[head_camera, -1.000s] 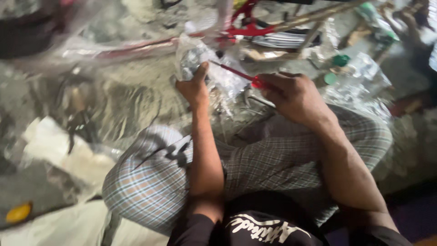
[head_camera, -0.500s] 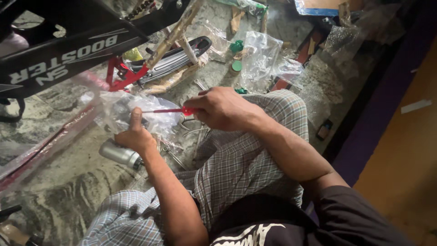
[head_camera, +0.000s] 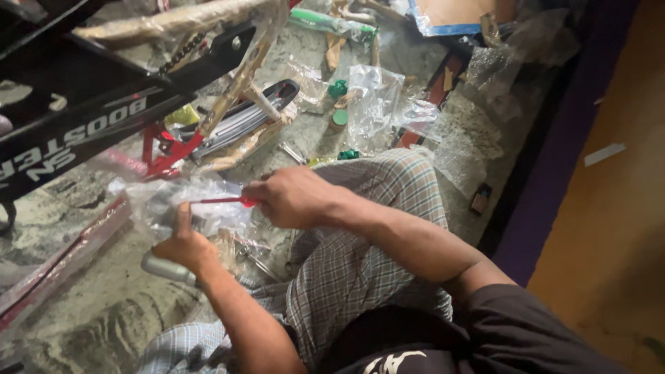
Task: The person sits on the floor and assembles a bicycle, using a red screwdriver to tighten bolts on the crankset and chain guard. They handle the chain, pedals, and crank arms, and remove protective plastic wrapping from the frame.
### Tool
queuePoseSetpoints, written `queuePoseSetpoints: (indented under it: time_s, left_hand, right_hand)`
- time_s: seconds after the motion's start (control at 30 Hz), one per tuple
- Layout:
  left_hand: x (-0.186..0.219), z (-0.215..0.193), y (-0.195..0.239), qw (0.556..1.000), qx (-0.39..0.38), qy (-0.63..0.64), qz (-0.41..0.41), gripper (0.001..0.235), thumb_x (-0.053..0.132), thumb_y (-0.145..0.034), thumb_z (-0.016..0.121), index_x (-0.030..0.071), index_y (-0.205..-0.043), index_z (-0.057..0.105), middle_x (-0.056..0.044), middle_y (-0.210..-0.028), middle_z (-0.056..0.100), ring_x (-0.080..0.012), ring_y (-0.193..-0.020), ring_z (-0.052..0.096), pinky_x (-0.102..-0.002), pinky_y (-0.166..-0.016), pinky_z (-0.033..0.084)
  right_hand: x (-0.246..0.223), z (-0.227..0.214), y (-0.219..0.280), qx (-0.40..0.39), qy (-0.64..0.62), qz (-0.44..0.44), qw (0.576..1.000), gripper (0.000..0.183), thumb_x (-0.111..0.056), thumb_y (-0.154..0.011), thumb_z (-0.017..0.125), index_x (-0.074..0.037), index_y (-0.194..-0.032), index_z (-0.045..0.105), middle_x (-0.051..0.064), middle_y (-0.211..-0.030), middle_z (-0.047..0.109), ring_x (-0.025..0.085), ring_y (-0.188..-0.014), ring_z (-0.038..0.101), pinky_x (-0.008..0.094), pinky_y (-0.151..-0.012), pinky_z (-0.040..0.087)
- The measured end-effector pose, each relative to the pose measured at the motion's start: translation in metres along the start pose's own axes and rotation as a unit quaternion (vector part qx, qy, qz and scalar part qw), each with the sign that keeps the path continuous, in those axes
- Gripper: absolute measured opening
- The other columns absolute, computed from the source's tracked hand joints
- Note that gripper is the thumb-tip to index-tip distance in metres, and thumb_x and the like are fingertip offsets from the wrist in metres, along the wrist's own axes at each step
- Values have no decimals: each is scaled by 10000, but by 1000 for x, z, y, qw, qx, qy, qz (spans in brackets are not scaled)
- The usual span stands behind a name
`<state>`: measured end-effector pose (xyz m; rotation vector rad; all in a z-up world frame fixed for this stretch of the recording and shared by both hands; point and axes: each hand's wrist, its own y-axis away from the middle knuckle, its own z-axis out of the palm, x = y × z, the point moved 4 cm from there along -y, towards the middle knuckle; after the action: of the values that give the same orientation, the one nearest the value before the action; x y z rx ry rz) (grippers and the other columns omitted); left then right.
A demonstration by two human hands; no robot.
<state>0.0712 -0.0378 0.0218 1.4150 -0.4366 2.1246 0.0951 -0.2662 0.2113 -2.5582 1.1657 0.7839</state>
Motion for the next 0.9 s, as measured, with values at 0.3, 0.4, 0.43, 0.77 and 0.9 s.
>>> queuePoseSetpoints:
  time_s: [0.3, 0.4, 0.43, 0.77, 0.9]
  left_hand:
    - [12, -14, -3, 992, -104, -42, 57, 614, -6, -787, 870, -125, -1333, 618, -171, -1290, 685, -242, -1082, 706, -377, -1002, 593]
    - [-5, -36, -7, 987, -105, -106, 54, 604, 2, -786, 870, -130, -1332, 648, -189, -1277, 702, -257, -1064, 703, -375, -981, 582]
    - [-13, -41, -11, 986, -102, -121, 54, 604, 10, -773, 873, -127, -1318, 652, -186, -1263, 707, -254, -1050, 703, -372, -971, 580]
    - [-20, -44, -3, 979, -137, -133, 70, 437, 99, -793, 870, 11, -1183, 695, -66, -1156, 728, -169, -988, 682, -339, -929, 545]
    - [2, -18, 14, 969, -145, -176, 95, 530, 90, -736, 936, -2, -1187, 671, -104, -1125, 718, -204, -962, 678, -337, -901, 551]
  right_hand:
    - [3, 48, -5, 48, -49, -3, 998, 214, -119, -840, 604, -79, -1017, 716, 180, -703, 678, 401, -665, 673, 531, -625, 510]
    - [7, 64, -13, 27, -98, 11, 995, 193, -118, -837, 597, -74, -988, 708, 190, -752, 697, 415, -730, 687, 534, -681, 526]
    - [12, 66, -16, 19, -107, 11, 994, 190, -117, -826, 599, -74, -974, 709, 189, -767, 703, 413, -747, 690, 530, -687, 530]
    - [-1, 111, -17, 90, -22, -22, 995, 294, -104, -796, 616, -37, -1081, 650, 244, -830, 684, 440, -754, 663, 556, -646, 516]
    - [14, 110, -48, 66, -30, 3, 997, 185, -134, -899, 620, -73, -1069, 658, 215, -850, 712, 442, -806, 680, 553, -661, 524]
